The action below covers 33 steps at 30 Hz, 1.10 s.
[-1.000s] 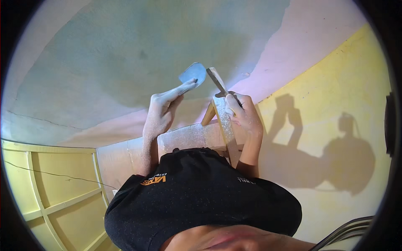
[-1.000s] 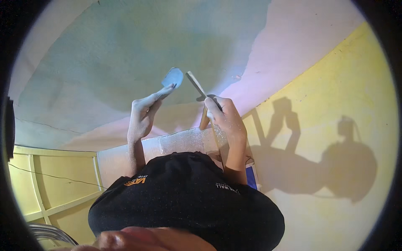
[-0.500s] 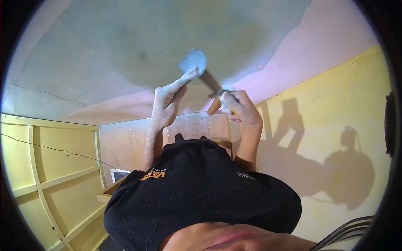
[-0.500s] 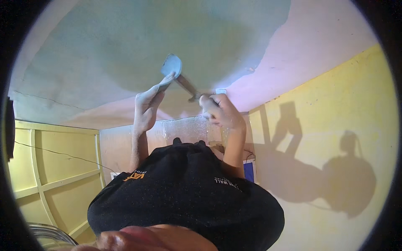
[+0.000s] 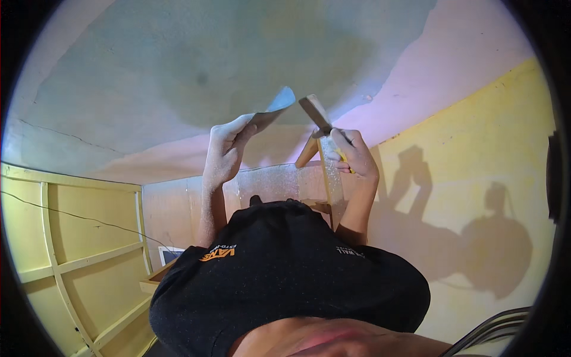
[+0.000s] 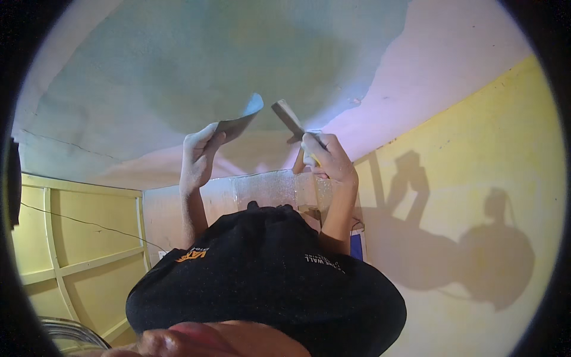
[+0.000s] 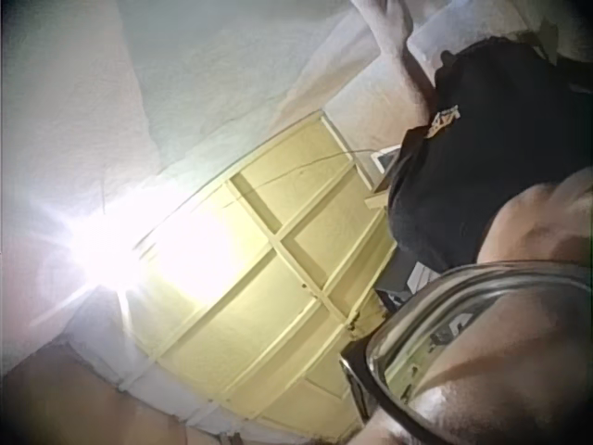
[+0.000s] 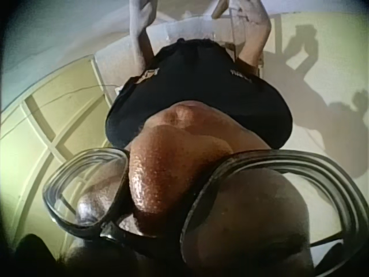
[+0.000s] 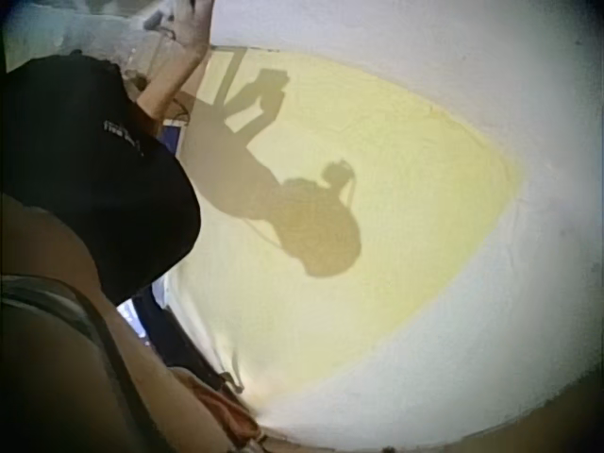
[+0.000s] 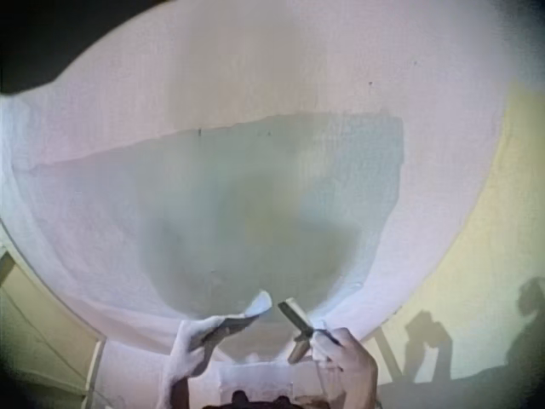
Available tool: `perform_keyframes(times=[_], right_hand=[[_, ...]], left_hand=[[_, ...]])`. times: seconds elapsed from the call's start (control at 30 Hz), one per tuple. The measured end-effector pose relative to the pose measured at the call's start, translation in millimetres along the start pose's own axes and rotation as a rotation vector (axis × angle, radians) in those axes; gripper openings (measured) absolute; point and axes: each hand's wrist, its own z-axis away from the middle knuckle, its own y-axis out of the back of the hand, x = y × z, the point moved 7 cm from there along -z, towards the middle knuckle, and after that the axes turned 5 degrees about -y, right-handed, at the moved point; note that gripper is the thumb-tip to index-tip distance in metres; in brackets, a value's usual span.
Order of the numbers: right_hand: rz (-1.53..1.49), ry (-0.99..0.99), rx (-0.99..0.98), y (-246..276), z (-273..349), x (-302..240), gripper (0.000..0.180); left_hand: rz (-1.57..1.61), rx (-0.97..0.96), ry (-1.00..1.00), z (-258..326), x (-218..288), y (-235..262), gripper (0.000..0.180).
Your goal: The person uses a putty knife to apply a white compound to a crack on the ceiling. They repeatedly smooth the compound over the crack and scrape the surface to blend the repair with the surrounding area.
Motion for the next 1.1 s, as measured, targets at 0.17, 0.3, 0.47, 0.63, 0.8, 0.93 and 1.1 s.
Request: perform_keyframes(times=[0.17,0.3,0.47,0.63,0.8,0.93,1.1], right_hand=[[0.165,-0.086,-0.189,-11.4,-8.7,20.2,0.039],[0.059,-0.048,-0.05,-2.7,-2.5,9.8,0.034],[0.184,0.151,0.251,-2.0,-5.5,-8.5,0.035],[0.604,0.32,0.359,-34.0,-23.5,15.1,0.026],[0.64,0.267,0.105,-27.1,-14.1,41.0,0.027],[0.633,0.173,0.019,-12.0,0.1,17.8,0.026],[0.25,0.105,0.29,26.2,6.0,24.8,0.023]], left_hand=[[-0.035,-0.057,0.007,-4.8,0.1,-17.7,0.031],[-0.006,-0.079,0.019,-0.1,-4.5,-7.1,0.028],[0.238,0.195,0.156,6.1,-38.5,-0.7,0.027],[0.533,0.154,0.23,13.3,-64.5,-24.5,0.033],[0.103,-0.095,0.094,3.3,-48.3,-16.9,0.035],[0.042,-0.387,0.188,5.1,-34.9,-23.9,0.032],[0.08,-0.345,0.283,11.4,-83.7,-24.2,0.025]])
